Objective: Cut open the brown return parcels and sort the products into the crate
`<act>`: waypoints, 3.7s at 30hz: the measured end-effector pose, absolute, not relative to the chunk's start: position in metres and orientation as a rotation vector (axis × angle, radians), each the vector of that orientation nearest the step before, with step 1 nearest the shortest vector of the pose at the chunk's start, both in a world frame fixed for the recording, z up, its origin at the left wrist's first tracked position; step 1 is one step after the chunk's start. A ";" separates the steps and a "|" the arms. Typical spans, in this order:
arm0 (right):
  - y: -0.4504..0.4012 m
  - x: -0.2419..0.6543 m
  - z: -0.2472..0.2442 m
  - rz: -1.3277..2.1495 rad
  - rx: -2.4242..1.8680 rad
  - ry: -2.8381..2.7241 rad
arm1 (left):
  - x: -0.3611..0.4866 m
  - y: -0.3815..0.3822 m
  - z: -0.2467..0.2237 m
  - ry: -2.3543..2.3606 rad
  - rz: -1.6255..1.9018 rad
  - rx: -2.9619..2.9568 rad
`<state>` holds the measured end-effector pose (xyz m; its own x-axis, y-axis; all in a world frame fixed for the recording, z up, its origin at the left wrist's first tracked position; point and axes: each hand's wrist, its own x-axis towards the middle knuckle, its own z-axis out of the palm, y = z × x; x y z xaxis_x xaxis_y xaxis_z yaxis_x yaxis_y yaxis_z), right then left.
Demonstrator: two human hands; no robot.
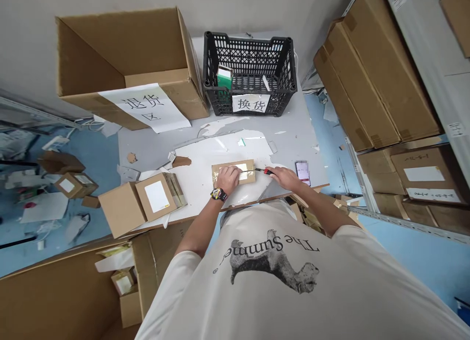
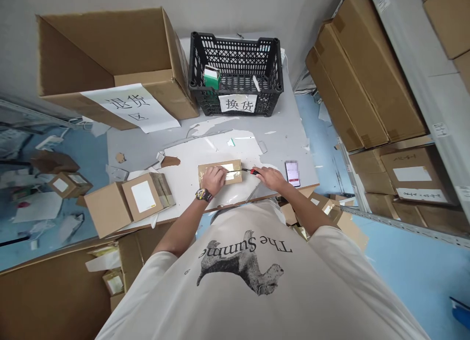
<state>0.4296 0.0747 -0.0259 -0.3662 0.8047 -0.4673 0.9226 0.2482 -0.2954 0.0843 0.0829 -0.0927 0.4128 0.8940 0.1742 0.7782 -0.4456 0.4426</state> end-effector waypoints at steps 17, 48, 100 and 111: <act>0.099 0.413 -0.045 -0.356 1.628 2.392 | 0.096 0.086 -0.102 1.454 0.361 2.363; 0.163 0.405 -0.048 -0.471 1.461 2.548 | 0.098 0.089 -0.094 1.659 0.460 2.201; 0.096 0.445 -0.041 -1.922 1.740 1.901 | 0.130 0.064 -0.081 1.637 0.490 2.020; 0.139 0.437 -0.046 -2.173 1.544 1.685 | 0.128 0.085 -0.072 1.574 0.411 1.829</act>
<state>0.4375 0.1391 -0.0455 -0.5204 0.5313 -0.6685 0.5153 -0.4289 -0.7420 0.1281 0.0848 -0.0723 0.2185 0.9574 -0.1888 0.7427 -0.0376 0.6686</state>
